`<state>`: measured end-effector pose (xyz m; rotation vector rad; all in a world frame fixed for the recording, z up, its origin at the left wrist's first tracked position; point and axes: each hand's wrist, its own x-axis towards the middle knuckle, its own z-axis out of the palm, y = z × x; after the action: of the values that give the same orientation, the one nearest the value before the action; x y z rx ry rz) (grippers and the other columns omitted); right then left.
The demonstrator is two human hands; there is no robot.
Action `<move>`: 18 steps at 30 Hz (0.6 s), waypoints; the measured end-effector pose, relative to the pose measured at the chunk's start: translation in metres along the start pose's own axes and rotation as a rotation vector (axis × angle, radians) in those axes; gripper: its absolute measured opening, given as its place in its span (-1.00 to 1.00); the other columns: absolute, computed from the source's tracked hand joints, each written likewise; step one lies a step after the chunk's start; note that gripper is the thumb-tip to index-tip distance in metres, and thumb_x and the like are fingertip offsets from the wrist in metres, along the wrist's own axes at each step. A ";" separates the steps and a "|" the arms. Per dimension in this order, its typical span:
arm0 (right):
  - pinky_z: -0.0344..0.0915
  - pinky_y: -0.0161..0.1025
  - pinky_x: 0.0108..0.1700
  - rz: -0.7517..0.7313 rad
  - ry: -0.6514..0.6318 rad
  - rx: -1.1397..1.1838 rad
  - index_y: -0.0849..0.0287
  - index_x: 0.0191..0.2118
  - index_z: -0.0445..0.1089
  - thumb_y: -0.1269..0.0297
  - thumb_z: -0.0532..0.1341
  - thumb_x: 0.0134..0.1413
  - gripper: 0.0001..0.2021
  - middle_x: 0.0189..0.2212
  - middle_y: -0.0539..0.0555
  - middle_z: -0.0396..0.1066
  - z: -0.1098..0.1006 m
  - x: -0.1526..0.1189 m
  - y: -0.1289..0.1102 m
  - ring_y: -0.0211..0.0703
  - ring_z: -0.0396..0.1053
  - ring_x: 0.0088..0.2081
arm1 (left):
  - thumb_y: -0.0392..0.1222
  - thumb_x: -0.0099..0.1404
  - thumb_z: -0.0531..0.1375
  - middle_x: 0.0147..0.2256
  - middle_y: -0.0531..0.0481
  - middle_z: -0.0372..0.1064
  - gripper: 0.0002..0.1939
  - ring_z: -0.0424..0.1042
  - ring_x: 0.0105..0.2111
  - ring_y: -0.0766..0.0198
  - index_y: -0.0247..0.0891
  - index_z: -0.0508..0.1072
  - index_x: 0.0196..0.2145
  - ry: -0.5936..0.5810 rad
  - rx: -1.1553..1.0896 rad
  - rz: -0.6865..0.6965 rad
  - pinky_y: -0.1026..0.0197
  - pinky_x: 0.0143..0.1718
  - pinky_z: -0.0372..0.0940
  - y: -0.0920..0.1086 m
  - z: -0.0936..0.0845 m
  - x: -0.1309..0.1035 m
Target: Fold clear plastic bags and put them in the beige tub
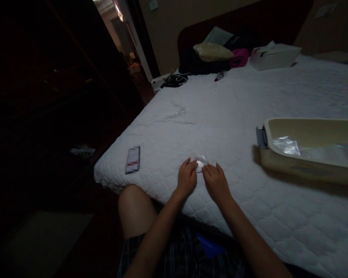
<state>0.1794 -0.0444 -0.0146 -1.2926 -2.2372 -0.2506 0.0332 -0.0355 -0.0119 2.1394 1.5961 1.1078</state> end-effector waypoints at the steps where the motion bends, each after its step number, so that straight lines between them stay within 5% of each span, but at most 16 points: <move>1: 0.08 0.08 0.11 0.018 0.009 0.026 0.22 -0.14 0.38 0.48 -0.03 0.13 -0.71 -0.17 0.23 0.45 -0.001 0.000 0.000 0.02 0.35 -0.07 | -0.47 0.17 0.05 -0.01 -0.03 0.36 -0.62 0.14 0.15 0.11 -0.22 0.39 -0.08 0.013 -0.010 0.019 -0.05 0.13 0.13 0.000 0.000 -0.001; 10: 0.27 -0.04 -0.12 0.236 0.168 0.409 0.17 -0.26 0.38 0.30 -0.01 0.19 -0.78 -0.34 0.18 0.43 -0.003 -0.001 0.007 -0.03 0.36 -0.26 | -0.31 0.23 0.14 -0.19 -0.07 0.39 -0.86 0.27 0.00 0.18 -0.22 0.44 -0.23 0.101 -0.079 0.105 0.01 0.03 0.24 -0.003 0.004 -0.002; 15: 0.26 -0.02 -0.02 0.379 0.271 0.628 0.13 -0.17 0.38 0.23 0.04 0.17 -0.78 -0.19 0.15 0.42 -0.005 0.000 0.007 -0.06 0.35 -0.12 | -0.40 0.18 0.12 -0.03 -0.11 0.32 -0.85 0.16 0.13 0.13 -0.24 0.42 -0.31 0.166 -0.225 0.152 -0.07 0.11 0.17 -0.001 0.005 -0.003; 18: 0.24 0.01 0.01 0.564 0.298 0.756 0.14 -0.09 0.36 0.15 0.04 0.16 -0.71 -0.11 0.16 0.40 -0.004 0.000 0.010 -0.05 0.34 -0.07 | -0.42 0.15 0.11 -0.15 -0.10 0.39 -0.85 0.16 0.14 0.11 -0.25 0.41 -0.36 0.204 -0.329 0.140 -0.07 0.11 0.15 0.002 0.003 -0.003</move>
<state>0.1898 -0.0410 -0.0123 -1.2654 -1.4074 0.5281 0.0366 -0.0384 -0.0143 1.9936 1.2447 1.5553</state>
